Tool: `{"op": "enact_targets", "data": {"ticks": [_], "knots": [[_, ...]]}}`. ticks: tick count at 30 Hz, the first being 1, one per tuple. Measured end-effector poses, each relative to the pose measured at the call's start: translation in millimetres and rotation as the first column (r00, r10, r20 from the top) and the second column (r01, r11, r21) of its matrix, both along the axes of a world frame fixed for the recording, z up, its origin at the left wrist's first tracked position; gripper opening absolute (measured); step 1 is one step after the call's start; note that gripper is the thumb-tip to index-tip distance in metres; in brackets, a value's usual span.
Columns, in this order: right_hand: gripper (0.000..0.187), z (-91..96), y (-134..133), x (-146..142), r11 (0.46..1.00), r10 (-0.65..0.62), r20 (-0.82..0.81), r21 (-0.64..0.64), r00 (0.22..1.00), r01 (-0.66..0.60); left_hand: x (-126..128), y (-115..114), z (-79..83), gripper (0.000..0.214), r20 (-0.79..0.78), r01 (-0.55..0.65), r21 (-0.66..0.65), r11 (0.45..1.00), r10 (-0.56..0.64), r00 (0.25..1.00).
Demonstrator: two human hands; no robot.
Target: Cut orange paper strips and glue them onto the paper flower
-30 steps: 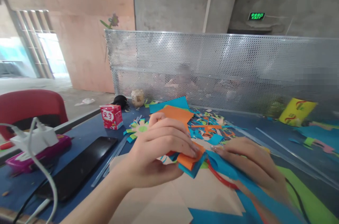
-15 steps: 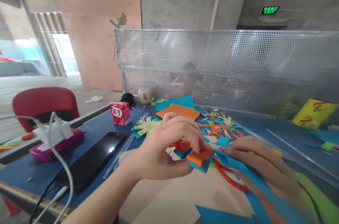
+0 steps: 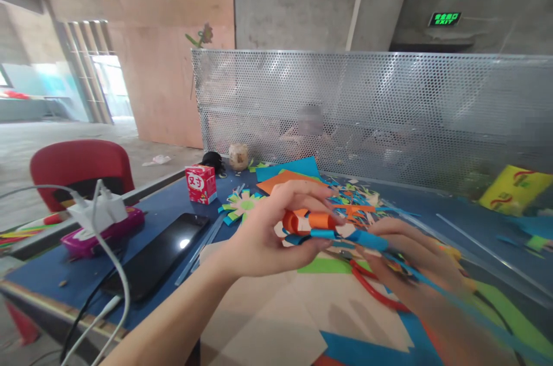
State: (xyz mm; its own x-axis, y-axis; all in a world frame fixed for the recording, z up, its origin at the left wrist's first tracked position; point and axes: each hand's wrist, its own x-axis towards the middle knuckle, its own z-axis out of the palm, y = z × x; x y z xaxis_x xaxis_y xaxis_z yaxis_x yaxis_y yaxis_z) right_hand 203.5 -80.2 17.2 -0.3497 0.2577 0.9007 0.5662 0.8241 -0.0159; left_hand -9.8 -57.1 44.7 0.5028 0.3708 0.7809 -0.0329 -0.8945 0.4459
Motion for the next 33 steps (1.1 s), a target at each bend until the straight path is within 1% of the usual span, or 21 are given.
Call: {"op": "enact_targets", "data": {"ticks": [3, 6, 9, 11, 13, 15, 17, 22, 25, 27, 30, 33], "knots": [[0.011, 2.0, 1, -1, 0.999, -0.035, -0.024, -0.016, 0.999, 0.034, -1, 2, 3.5, 0.046, 0.059, 0.017, -0.058, 0.998, -0.014, 0.998], [0.009, 2.7, -1, -2, 0.992, -0.081, -0.024, -0.096, 0.996, 0.079, 0, 5, 6.1, 0.040, 0.155, 0.063, -0.202, 0.977, -0.032, 0.987], [0.020, 1.9, -3, -2, 0.972, -0.122, -0.019, -0.207, 0.992, 0.115, 1, 10, 6.2, 0.036, 0.190, 0.113, -0.399, 0.910, -0.039, 0.981], [0.024, 0.1, -3, -3, 0.963, -0.164, -0.057, -0.224, 0.985, 0.147, 1, 14, 5.1, 0.036, 0.200, 0.138, -0.502, 0.854, -0.041, 0.979], [0.025, -2.3, -2, -3, 0.956, -0.204, -0.109, -0.235, 0.973, 0.174, 1, 17, 4.1, 0.034, 0.216, 0.139, -0.563, 0.814, -0.018, 0.976], [0.024, -4.5, -1, -3, 0.937, -0.231, -0.132, -0.295, 0.964, 0.184, 0, 19, 4.2, 0.033, 0.232, 0.127, -0.590, 0.797, 0.017, 0.973], [0.026, -6.1, 0, -2, 0.907, -0.260, -0.137, -0.373, 0.956, 0.194, 0, 19, 5.7, 0.034, 0.226, 0.110, -0.602, 0.791, 0.036, 0.973], [0.034, -7.6, 2, 0, 0.792, -0.353, -0.106, -0.562, 0.930, 0.237, 0, 17, 8.3, 0.039, 0.174, 0.080, -0.670, 0.738, 0.051, 0.983], [0.033, -8.6, 3, -1, 0.720, -0.343, -0.112, -0.669, 0.933, 0.185, 0, 20, 6.0, 0.035, 0.177, 0.084, -0.695, 0.714, 0.058, 0.983], [0.031, -9.5, 3, -2, 0.683, -0.344, -0.154, -0.718, 0.926, 0.134, -1, 22, 4.3, 0.031, 0.190, 0.094, -0.711, 0.697, 0.062, 0.980], [0.029, -10.1, 2, -5, 0.652, -0.368, -0.215, -0.753, 0.905, 0.086, -1, 25, 3.6, 0.027, 0.206, 0.103, -0.739, 0.665, 0.077, 0.976], [0.029, -9.5, 2, -6, 0.645, -0.392, -0.237, -0.760, 0.889, 0.083, 0, 27, 4.5, 0.025, 0.218, 0.115, -0.766, 0.632, 0.086, 0.972]]}}
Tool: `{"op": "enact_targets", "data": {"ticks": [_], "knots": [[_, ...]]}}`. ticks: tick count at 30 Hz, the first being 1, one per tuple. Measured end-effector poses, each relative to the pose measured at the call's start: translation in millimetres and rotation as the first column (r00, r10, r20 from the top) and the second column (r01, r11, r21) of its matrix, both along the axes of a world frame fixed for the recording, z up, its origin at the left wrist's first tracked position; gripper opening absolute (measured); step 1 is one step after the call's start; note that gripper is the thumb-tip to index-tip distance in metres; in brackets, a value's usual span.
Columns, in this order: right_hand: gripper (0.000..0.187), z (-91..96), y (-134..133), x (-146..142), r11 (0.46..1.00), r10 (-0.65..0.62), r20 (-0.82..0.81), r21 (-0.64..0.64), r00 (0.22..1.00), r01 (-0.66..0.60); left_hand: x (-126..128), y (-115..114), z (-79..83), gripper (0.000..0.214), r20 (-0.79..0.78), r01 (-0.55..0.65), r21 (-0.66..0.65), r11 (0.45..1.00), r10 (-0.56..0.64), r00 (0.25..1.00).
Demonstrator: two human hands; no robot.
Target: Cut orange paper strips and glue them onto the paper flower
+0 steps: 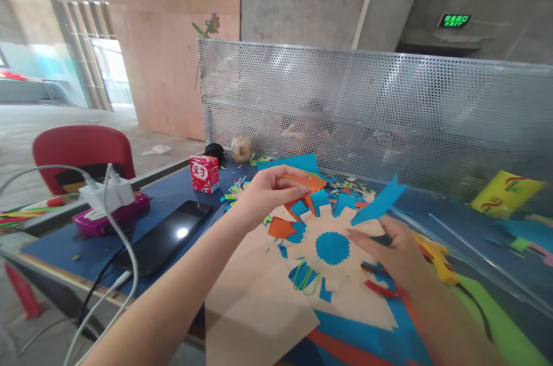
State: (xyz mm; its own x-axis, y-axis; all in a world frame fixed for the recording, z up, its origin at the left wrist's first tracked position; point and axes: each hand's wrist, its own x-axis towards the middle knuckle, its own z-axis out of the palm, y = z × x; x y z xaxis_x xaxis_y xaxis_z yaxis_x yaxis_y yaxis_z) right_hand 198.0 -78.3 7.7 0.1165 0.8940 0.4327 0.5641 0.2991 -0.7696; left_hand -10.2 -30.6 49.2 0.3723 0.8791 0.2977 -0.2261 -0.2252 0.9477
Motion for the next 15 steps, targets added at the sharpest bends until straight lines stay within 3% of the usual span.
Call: {"op": "enact_targets", "data": {"ticks": [6, 15], "knots": [[0.026, -1.6, 3.0, 4.2, 0.995, 0.097, 0.018, -0.019, 0.995, -0.096, 0.2, 2.3, -0.7, 0.024, 0.023, 0.001, -0.030, 1.000, 0.000, 1.000], [0.025, -2.5, 2.3, 4.4, 0.994, 0.046, 0.130, 0.093, 0.990, -0.058, -1.8, 4.5, -4.2, 0.025, 0.005, 0.018, 0.015, 1.000, -0.018, 1.000]]}}
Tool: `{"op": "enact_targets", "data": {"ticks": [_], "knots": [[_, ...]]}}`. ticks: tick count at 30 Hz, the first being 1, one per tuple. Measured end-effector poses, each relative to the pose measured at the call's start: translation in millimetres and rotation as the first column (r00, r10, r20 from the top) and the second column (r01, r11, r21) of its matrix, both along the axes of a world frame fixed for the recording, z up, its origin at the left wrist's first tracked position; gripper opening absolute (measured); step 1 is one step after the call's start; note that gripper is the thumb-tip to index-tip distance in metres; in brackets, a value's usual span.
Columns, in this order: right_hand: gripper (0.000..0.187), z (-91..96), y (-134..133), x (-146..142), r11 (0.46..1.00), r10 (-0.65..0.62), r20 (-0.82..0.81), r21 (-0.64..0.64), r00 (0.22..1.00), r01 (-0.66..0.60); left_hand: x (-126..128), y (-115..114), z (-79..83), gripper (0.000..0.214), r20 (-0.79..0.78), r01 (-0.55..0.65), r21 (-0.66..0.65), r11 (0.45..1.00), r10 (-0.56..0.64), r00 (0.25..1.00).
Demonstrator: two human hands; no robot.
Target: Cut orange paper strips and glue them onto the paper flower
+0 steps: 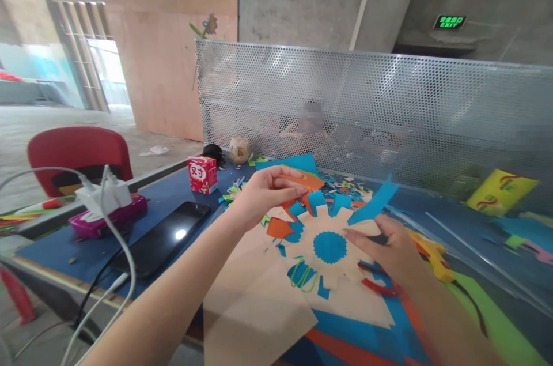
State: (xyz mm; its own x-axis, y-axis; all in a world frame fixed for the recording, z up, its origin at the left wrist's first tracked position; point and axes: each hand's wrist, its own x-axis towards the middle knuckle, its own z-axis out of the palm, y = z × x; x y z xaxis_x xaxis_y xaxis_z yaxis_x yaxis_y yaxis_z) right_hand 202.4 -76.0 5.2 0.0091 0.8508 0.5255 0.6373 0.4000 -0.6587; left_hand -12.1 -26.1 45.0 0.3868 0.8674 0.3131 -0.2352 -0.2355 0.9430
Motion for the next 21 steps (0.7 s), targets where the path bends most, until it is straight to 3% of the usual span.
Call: {"op": "enact_targets", "data": {"ticks": [3, 5, 7, 10, 13, 15, 17, 21], "knots": [[0.023, 3.2, 0, 1, 0.977, 0.037, 0.157, 0.200, 0.987, -0.069, 0, -6, 2.7, 0.029, -0.022, 0.026, 0.123, 0.992, -0.024, 0.999], [0.016, 5.9, -1, 1, 0.906, 0.050, 0.243, 0.398, 0.969, -0.146, 0, -14, 4.9, 0.040, -0.065, 0.045, 0.326, 0.944, -0.025, 0.998], [0.008, 8.0, -1, 2, 0.794, 0.053, 0.292, 0.567, 0.955, -0.218, -1, -23, 6.5, 0.052, -0.122, 0.033, 0.577, 0.816, 0.046, 0.991], [0.014, 8.9, -3, 3, 0.651, 0.049, 0.365, 0.694, 0.930, -0.307, -2, -33, 7.5, 0.038, -0.167, 0.031, 0.820, 0.572, 0.188, 0.968], [0.022, 8.4, -8, 6, 0.573, 0.008, 0.451, 0.729, 0.893, -0.373, -2, -36, 8.1, 0.031, -0.222, 0.108, 0.922, 0.372, 0.278, 0.934], [0.024, 8.3, -11, 7, 0.551, -0.019, 0.477, 0.739, 0.879, -0.389, -1, -36, 8.6, 0.030, -0.228, 0.142, 0.948, 0.283, 0.298, 0.927], [0.023, 8.8, -13, 7, 0.544, -0.027, 0.493, 0.738, 0.870, -0.401, 0, -37, 9.1, 0.026, -0.235, 0.159, 0.953, 0.259, 0.295, 0.926], [0.022, 10.7, -15, 6, 0.550, -0.054, 0.524, 0.726, 0.850, -0.413, 0, -39, 9.8, 0.022, -0.233, 0.151, 0.946, 0.288, 0.278, 0.932]]}}
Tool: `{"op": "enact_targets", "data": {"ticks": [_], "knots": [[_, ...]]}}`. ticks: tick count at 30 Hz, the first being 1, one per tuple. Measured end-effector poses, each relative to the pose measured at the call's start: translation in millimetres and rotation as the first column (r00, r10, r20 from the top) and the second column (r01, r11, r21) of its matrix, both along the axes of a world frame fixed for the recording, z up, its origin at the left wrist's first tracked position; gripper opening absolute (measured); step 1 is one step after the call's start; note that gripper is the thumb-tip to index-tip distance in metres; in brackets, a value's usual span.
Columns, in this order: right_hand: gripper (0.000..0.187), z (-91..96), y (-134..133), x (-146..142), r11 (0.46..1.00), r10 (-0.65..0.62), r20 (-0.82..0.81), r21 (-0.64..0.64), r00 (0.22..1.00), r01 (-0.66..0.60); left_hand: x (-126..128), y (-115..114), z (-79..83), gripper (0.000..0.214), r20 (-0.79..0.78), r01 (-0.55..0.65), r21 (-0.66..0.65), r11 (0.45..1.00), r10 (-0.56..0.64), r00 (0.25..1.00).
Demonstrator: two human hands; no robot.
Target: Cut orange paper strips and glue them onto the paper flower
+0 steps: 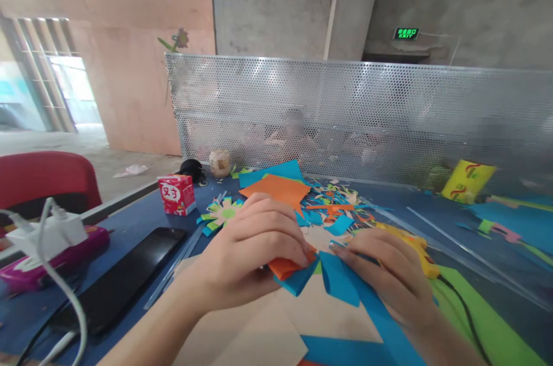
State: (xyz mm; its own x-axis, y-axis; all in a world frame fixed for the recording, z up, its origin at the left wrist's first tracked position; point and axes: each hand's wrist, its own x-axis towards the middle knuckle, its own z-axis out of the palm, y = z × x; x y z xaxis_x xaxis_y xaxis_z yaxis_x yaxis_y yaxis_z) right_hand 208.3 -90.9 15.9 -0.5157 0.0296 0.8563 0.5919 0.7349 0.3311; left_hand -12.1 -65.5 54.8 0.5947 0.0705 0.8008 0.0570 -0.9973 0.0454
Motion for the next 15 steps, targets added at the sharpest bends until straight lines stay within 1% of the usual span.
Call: {"op": "enact_targets", "data": {"ticks": [3, 8, 15], "knots": [[0.023, 0.6, -1.0, -0.9, 1.000, -0.010, -0.001, 0.005, 1.000, 0.010, -0.7, -0.8, -0.3, 0.023, 0.002, -0.008, 0.004, 1.000, 0.008, 1.000], [0.022, -0.9, -2.4, -0.6, 1.000, 0.002, 0.001, 0.008, 1.000, -0.002, -1.0, 0.2, -0.1, 0.024, -0.028, -0.034, 0.060, 0.998, 0.035, 0.999], [0.023, -1.5, -2.2, 0.3, 1.000, 0.013, 0.005, 0.004, 1.000, -0.013, 0.2, -1.9, 2.4, 0.022, -0.021, -0.048, 0.054, 0.997, 0.049, 0.999]]}}
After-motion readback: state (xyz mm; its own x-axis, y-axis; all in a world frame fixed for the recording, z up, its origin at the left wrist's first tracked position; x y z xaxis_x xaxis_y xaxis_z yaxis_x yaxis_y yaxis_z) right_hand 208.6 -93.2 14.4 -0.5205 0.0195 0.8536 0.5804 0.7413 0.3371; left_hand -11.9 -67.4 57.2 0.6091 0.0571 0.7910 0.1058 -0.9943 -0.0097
